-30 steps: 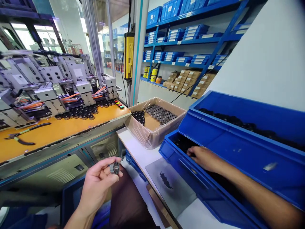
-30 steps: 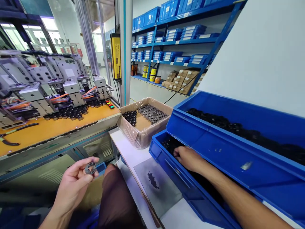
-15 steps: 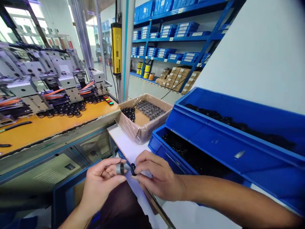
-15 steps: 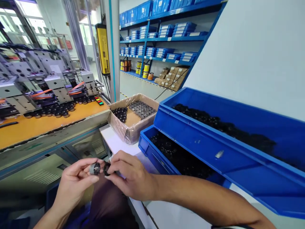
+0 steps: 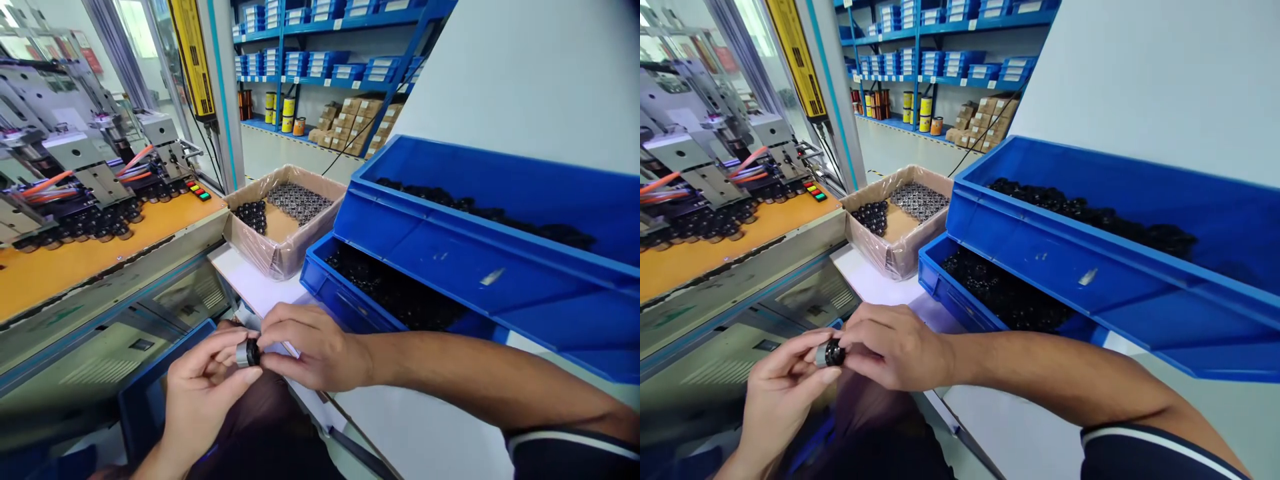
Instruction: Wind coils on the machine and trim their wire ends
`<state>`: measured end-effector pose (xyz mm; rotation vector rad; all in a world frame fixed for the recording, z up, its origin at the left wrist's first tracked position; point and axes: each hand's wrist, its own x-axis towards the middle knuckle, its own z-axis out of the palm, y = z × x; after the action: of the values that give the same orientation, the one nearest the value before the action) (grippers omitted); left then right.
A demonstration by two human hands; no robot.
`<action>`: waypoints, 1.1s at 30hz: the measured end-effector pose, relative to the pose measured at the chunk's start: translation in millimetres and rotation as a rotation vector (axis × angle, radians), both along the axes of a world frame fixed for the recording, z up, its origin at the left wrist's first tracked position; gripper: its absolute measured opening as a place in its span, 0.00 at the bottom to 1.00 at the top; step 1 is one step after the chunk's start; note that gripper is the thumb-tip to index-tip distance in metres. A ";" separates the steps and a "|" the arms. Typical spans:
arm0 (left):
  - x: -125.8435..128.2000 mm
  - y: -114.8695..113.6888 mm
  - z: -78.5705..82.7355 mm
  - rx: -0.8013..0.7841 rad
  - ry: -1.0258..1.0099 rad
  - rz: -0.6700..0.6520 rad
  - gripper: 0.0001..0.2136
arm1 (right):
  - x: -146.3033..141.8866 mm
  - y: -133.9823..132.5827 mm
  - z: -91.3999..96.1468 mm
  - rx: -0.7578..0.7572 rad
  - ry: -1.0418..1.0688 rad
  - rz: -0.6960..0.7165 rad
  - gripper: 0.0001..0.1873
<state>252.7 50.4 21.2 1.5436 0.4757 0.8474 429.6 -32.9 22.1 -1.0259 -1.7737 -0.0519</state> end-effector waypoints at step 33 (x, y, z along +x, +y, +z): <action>-3.0 2.3 -15.1 0.689 -0.043 0.083 0.13 | 3.5 -8.8 -2.2 0.030 -0.140 0.020 0.07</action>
<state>249.7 52.7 6.1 2.1345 0.2189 1.1821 433.1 -41.7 19.9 -1.0038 -1.9040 -0.1401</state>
